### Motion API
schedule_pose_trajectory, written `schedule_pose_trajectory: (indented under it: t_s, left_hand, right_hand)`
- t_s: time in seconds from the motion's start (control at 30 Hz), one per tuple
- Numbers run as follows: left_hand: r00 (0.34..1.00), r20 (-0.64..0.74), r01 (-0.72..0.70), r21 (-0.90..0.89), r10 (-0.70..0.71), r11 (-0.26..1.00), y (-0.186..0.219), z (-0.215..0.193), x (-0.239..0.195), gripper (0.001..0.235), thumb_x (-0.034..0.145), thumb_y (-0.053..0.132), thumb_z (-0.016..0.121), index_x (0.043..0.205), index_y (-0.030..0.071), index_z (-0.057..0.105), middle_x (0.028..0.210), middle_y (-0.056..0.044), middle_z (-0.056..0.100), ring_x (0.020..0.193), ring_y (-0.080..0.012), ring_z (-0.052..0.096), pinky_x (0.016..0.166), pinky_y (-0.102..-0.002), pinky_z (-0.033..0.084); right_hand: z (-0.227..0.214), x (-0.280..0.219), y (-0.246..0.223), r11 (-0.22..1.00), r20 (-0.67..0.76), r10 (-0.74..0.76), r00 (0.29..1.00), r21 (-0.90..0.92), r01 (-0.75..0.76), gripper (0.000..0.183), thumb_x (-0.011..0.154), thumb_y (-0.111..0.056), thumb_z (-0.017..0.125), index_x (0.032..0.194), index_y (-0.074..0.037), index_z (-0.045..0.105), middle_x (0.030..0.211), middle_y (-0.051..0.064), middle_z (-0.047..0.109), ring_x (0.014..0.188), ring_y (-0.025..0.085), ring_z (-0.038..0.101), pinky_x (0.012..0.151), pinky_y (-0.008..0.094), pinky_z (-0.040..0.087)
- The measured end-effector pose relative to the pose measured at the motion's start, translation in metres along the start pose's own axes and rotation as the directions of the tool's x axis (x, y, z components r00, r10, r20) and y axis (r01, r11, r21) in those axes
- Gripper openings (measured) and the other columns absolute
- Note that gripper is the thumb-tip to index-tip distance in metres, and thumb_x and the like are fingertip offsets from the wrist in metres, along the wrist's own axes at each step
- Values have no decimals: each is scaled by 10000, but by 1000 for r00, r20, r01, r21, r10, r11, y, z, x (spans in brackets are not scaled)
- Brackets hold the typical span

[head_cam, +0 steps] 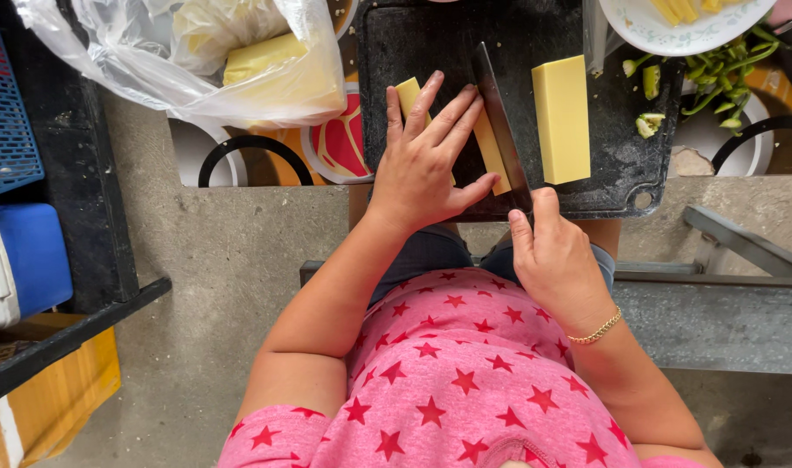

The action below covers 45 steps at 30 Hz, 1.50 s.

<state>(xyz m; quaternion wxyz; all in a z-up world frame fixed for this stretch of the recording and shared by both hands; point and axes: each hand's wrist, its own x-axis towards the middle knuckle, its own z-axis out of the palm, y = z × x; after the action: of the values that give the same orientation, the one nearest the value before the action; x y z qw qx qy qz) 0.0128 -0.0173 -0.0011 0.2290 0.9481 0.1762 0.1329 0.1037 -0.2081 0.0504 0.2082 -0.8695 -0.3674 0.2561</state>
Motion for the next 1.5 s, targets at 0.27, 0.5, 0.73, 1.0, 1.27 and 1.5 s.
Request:
schedule_pose_trajectory:
  t_s: [0.27, 0.5, 0.73, 1.0, 1.27, 1.5]
  left_hand:
    - [998, -55, -17, -33, 15, 999, -1, 1, -4, 846, 872, 563, 757, 1499, 38, 537, 1566, -100, 482, 1554, -366, 252, 1271, -656, 71]
    - [999, -43, -23, -18, 22, 1000, -2, 1, -4, 838, 861, 559, 766, 1476, 32, 552, 1542, -102, 499, 1544, -378, 262, 1267, -657, 83]
    - [999, -41, -17, -37, 15, 999, -1, 1, -4, 833, 859, 554, 773, 1476, 36, 561, 1543, -101, 505, 1546, -374, 261, 1271, -655, 78]
    - [999, -37, -17, -57, 15, 998, -3, 3, -4, 848, 852, 555, 777, 1476, 23, 561, 1554, -111, 502, 1551, -372, 250, 1274, -653, 62]
    - [999, -46, -20, -43, 18, 999, -1, 1, -4, 852, 853, 563, 770, 1476, 24, 555, 1537, -114, 512, 1544, -377, 258, 1268, -651, 68]
    - [996, -79, -37, -49, 33, 998, -3, 2, -5, 874, 847, 550, 777, 1479, -7, 541, 1536, -146, 507, 1538, -381, 274, 1271, -638, 91]
  right_hand:
    - [-7, -12, -15, 996, -89, -92, 992, 8, 93, 217, 1068, -180, 574, 1186, -16, 494, 887, 294, 683, 820, 539, 642, 667, 603, 489]
    - [-7, -12, -19, 998, -58, -65, 996, -15, 65, 251, 1053, -187, 577, 1204, -7, 487, 868, 300, 679, 798, 542, 643, 657, 603, 496]
    - [-2, -9, -15, 997, -35, -56, 998, -54, 54, 254, 1062, -198, 569, 1186, 1, 471, 825, 311, 661, 765, 546, 631, 634, 616, 477]
    - [8, -1, -6, 996, 16, -9, 1000, -90, 10, 268, 1066, -207, 552, 1181, 13, 449, 734, 322, 633, 719, 555, 619, 615, 631, 457]
    - [2, -2, -2, 999, -28, -22, 999, 31, 23, 287, 1063, -213, 568, 1230, -1, 470, 793, 321, 651, 793, 551, 627, 645, 619, 462]
    - [1, -13, -13, 998, -93, -68, 993, -11, 68, 270, 1069, -204, 583, 1223, -8, 480, 873, 313, 674, 840, 550, 632, 669, 609, 477]
